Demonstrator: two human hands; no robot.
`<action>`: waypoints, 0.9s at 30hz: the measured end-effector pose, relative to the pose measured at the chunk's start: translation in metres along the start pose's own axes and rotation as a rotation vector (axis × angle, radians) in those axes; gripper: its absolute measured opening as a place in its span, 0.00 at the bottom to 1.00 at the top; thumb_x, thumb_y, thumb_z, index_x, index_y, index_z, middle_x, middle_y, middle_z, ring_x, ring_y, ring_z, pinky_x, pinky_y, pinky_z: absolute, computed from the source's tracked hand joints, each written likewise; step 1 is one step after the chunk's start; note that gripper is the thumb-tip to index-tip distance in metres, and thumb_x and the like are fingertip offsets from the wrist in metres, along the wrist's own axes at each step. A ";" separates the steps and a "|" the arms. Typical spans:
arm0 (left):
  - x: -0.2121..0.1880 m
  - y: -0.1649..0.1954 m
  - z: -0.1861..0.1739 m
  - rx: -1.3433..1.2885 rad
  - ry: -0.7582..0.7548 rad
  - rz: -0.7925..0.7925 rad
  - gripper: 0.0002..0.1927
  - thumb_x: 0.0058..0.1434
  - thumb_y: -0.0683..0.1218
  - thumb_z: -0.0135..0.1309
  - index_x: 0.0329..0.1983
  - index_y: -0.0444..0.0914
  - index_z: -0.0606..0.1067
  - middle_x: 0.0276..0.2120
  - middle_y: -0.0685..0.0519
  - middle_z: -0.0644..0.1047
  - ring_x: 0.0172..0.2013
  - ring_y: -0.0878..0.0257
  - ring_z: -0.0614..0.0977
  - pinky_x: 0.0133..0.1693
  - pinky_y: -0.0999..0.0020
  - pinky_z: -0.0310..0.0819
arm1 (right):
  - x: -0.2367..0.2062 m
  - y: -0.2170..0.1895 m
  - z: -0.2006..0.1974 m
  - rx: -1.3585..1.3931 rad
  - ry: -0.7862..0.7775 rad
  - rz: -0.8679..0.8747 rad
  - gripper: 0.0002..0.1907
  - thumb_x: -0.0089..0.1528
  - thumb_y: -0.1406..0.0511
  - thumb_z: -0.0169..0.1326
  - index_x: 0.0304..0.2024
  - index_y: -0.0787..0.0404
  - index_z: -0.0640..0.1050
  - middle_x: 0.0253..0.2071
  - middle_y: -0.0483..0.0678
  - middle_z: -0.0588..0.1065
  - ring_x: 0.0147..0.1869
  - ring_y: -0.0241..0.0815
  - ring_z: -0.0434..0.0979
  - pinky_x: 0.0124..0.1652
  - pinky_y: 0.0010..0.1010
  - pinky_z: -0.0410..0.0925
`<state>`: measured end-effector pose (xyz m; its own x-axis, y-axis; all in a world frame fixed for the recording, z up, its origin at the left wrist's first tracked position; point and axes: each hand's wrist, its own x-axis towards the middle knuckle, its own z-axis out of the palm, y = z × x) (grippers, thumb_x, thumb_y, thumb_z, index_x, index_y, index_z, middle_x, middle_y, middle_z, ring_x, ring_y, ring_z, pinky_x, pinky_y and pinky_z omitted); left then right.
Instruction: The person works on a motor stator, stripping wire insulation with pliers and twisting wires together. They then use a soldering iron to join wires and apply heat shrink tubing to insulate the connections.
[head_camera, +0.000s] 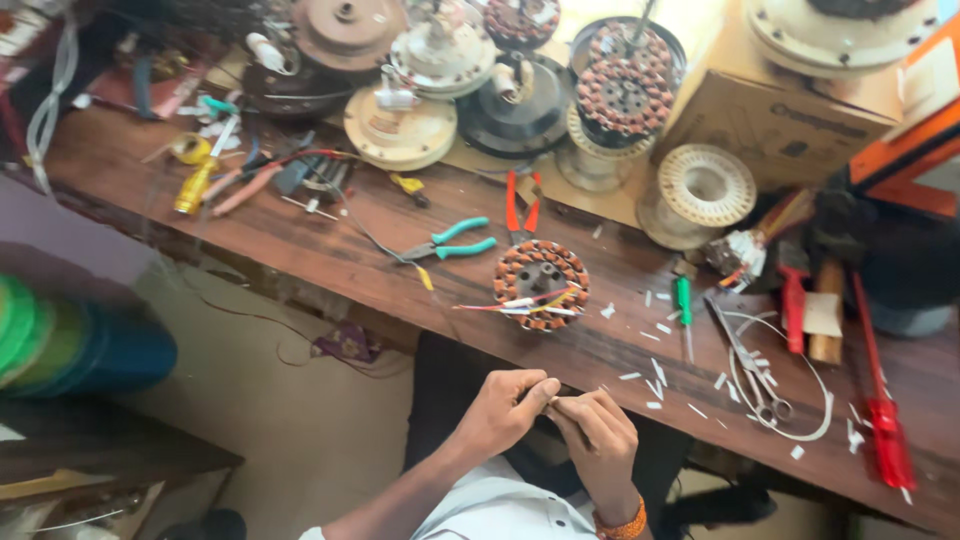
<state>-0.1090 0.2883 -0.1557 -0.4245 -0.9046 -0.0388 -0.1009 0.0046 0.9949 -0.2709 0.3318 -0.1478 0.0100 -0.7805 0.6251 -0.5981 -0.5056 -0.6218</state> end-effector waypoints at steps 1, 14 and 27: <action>-0.003 0.000 -0.007 -0.069 -0.019 -0.073 0.18 0.72 0.49 0.49 0.29 0.34 0.72 0.19 0.58 0.69 0.20 0.72 0.69 0.23 0.70 0.63 | 0.003 -0.003 0.007 0.014 0.013 0.010 0.11 0.51 0.73 0.67 0.35 0.63 0.81 0.31 0.46 0.79 0.33 0.40 0.78 0.33 0.29 0.70; -0.010 0.014 -0.064 0.591 0.124 0.594 0.07 0.62 0.43 0.60 0.34 0.38 0.72 0.30 0.52 0.72 0.36 0.54 0.72 0.41 0.62 0.69 | -0.008 0.010 0.047 0.088 -0.132 0.186 0.03 0.60 0.71 0.58 0.37 0.63 0.80 0.26 0.46 0.78 0.28 0.34 0.78 0.30 0.25 0.69; -0.004 -0.002 -0.039 0.333 -0.164 0.180 0.05 0.67 0.38 0.53 0.40 0.36 0.68 0.36 0.46 0.70 0.43 0.48 0.70 0.47 0.58 0.66 | -0.034 0.043 0.021 0.288 -0.324 0.608 0.08 0.58 0.67 0.60 0.39 0.63 0.83 0.25 0.45 0.80 0.28 0.32 0.78 0.30 0.24 0.69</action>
<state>-0.0717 0.2754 -0.1541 -0.5972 -0.7968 0.0920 -0.2863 0.3190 0.9035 -0.2808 0.3290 -0.2060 0.0067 -0.9999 -0.0105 -0.3399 0.0076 -0.9404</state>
